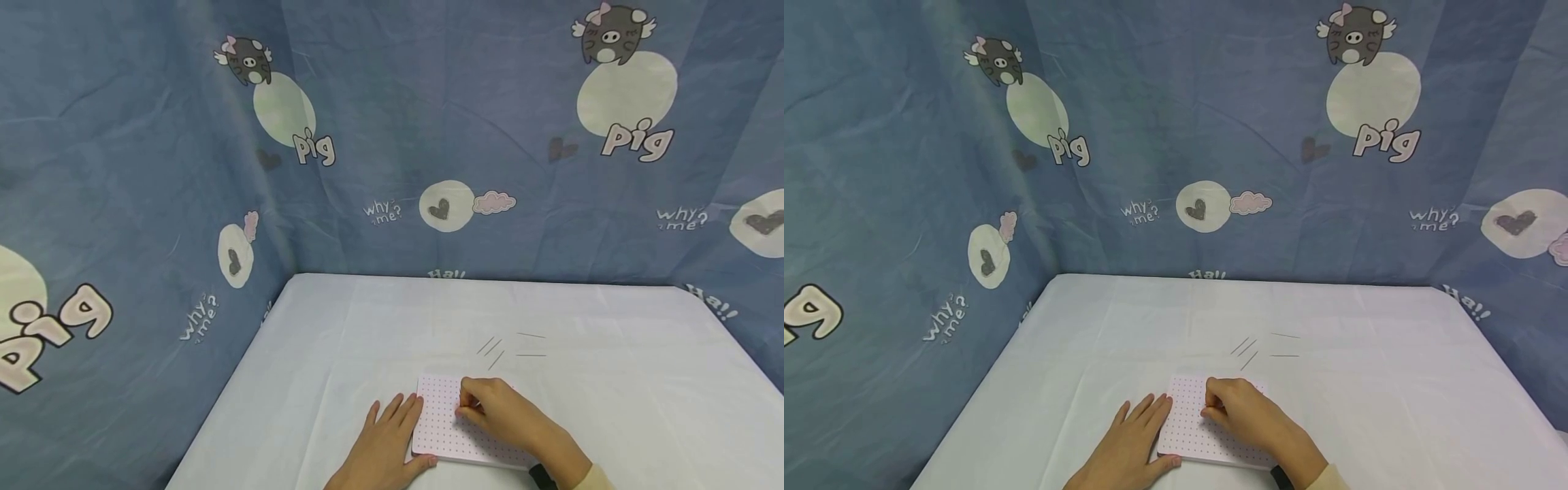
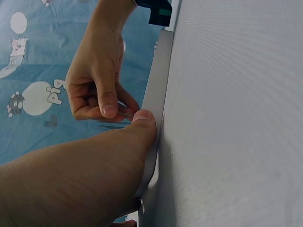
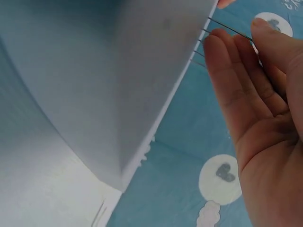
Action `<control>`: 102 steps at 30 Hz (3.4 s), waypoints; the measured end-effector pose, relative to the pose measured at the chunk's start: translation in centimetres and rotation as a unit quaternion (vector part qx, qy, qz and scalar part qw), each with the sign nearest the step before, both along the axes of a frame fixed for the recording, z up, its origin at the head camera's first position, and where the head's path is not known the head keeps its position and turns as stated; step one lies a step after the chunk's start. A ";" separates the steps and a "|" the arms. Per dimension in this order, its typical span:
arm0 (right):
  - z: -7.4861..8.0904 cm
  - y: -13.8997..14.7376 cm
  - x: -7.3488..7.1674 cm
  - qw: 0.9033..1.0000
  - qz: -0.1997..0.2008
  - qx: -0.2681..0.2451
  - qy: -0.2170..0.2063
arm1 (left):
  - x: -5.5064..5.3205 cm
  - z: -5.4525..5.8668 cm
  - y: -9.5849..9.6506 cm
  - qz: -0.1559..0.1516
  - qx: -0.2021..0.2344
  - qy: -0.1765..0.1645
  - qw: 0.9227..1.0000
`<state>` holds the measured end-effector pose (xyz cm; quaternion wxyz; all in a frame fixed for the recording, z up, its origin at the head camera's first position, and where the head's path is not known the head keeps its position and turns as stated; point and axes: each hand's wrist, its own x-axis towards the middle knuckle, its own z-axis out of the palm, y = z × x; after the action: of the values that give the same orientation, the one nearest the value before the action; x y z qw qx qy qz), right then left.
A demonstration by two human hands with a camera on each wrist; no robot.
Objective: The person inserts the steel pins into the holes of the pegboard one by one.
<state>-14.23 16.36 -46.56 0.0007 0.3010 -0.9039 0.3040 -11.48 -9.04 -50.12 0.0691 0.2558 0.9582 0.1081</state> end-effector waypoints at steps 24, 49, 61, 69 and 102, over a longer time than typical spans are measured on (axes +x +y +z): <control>2.6 6.2 -1.4 0.990 -0.138 -0.033 0.027 | 0.0 0.0 0.2 0.005 -0.004 -0.001 1.000; -1.2 12.0 -3.6 0.966 -0.257 -0.032 0.021 | 0.0 0.0 0.1 0.006 -0.005 -0.007 1.000; -2.0 12.7 -4.1 0.963 -0.268 -0.019 -0.031 | 0.0 0.0 0.0 0.006 -0.001 -0.010 1.000; -2.7 12.7 -4.5 0.964 -0.265 0.011 -0.012 | 0.1 0.1 0.0 0.007 -0.006 -0.008 1.000; -3.9 13.6 -5.6 0.963 -0.267 0.025 -0.016 | 0.2 -0.2 0.2 0.001 -0.009 0.002 1.000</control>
<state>-19.78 29.94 -50.45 0.0596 0.0437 -0.9588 0.2745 -11.28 -8.86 -50.28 0.0694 0.2545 0.9595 0.0989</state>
